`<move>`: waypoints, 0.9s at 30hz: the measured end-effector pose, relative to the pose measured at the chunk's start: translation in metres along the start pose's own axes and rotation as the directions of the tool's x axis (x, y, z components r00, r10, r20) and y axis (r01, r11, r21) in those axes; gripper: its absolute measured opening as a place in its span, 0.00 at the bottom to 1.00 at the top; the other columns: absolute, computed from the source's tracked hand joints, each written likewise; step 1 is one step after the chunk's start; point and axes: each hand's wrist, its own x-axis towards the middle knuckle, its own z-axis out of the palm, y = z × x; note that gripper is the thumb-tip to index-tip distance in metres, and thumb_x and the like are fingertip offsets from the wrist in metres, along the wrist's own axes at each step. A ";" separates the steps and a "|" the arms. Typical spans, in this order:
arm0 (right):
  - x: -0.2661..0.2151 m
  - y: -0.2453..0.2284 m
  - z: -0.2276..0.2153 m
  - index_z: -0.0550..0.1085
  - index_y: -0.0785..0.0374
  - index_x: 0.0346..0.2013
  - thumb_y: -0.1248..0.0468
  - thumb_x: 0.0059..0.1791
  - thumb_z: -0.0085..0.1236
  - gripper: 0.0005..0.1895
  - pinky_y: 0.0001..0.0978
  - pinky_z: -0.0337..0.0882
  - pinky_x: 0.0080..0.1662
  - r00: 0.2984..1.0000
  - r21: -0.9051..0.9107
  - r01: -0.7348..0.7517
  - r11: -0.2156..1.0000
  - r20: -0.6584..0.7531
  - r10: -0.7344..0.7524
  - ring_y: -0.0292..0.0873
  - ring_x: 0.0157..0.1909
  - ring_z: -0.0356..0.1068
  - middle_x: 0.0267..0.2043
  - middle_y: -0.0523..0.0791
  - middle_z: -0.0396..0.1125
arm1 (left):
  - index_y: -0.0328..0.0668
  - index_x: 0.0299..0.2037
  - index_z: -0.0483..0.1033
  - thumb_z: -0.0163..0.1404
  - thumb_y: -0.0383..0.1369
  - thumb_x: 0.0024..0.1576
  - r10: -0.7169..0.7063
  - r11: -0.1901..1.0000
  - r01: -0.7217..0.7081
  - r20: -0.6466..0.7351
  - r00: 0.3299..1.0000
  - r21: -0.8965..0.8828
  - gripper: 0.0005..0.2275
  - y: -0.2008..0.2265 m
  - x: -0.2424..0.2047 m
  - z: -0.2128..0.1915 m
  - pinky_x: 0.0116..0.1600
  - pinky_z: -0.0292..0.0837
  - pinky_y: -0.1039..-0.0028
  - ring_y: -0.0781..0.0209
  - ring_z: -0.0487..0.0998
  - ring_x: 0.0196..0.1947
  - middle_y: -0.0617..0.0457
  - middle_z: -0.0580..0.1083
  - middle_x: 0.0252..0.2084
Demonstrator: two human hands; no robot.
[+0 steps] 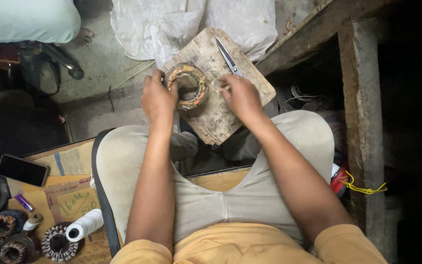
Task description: The person is repairing a circular electrical component, likely a motor stator, by hand. They use their fingers to adjust and pack material into the slots and then use a pair of scissors to trim excess material from the edges.
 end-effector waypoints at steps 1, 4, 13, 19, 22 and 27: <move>-0.001 -0.003 0.001 0.77 0.60 0.48 0.67 0.48 0.65 0.14 0.42 0.73 0.51 0.999 -0.008 0.048 0.999 -0.013 -0.048 0.52 0.50 0.75 0.49 0.49 0.75 | 0.45 0.49 0.76 0.64 0.38 0.52 0.009 1.000 -0.009 -0.008 1.000 0.004 0.17 -0.004 0.001 0.004 0.46 0.75 0.52 0.36 0.79 0.43 0.42 0.75 0.47; 0.000 -0.012 0.006 0.77 0.60 0.47 0.66 0.47 0.66 0.14 0.44 0.73 0.48 0.989 0.006 0.142 0.990 -0.036 -0.142 0.55 0.48 0.74 0.48 0.50 0.74 | 0.45 0.48 0.76 0.64 0.38 0.50 -0.009 1.000 0.009 0.020 1.000 -0.017 0.18 -0.010 0.003 0.012 0.47 0.74 0.52 0.38 0.79 0.44 0.43 0.76 0.47; 0.003 -0.013 0.000 0.68 0.66 0.42 0.52 0.47 0.68 0.24 0.48 0.70 0.43 0.987 -0.018 0.106 0.994 0.125 -0.103 0.57 0.44 0.72 0.41 0.53 0.71 | 0.50 0.49 0.82 0.62 0.42 0.50 0.005 0.999 -0.014 0.225 0.974 0.038 0.17 0.002 -0.005 0.016 0.49 0.73 0.54 0.40 0.78 0.48 0.47 0.76 0.50; -0.002 -0.024 0.017 0.70 0.64 0.37 0.46 0.48 0.65 0.24 0.52 0.71 0.33 0.998 -0.253 0.049 0.966 -0.030 -0.058 0.60 0.31 0.73 0.29 0.53 0.72 | 0.48 0.52 0.80 0.61 0.39 0.53 0.120 0.992 -0.124 0.198 0.973 0.009 0.17 0.011 -0.010 0.009 0.47 0.74 0.54 0.40 0.78 0.46 0.46 0.76 0.49; -0.002 -0.028 0.024 0.72 0.65 0.34 0.49 0.48 0.62 0.21 0.52 0.71 0.28 0.988 -0.320 0.054 0.946 -0.122 -0.097 0.60 0.26 0.73 0.24 0.54 0.72 | 0.47 0.50 0.79 0.59 0.38 0.56 0.099 0.986 -0.130 0.250 0.963 0.109 0.14 0.015 -0.012 0.009 0.46 0.74 0.52 0.39 0.78 0.46 0.46 0.75 0.48; -0.002 -0.020 0.036 0.73 0.65 0.31 0.57 0.50 0.58 0.14 0.51 0.73 0.31 0.979 -0.287 0.104 0.952 -0.138 -0.148 0.59 0.27 0.74 0.23 0.55 0.71 | 0.48 0.52 0.78 0.57 0.36 0.57 0.144 0.980 -0.170 0.210 0.967 0.108 0.14 0.014 -0.014 0.010 0.44 0.75 0.51 0.37 0.78 0.43 0.43 0.74 0.48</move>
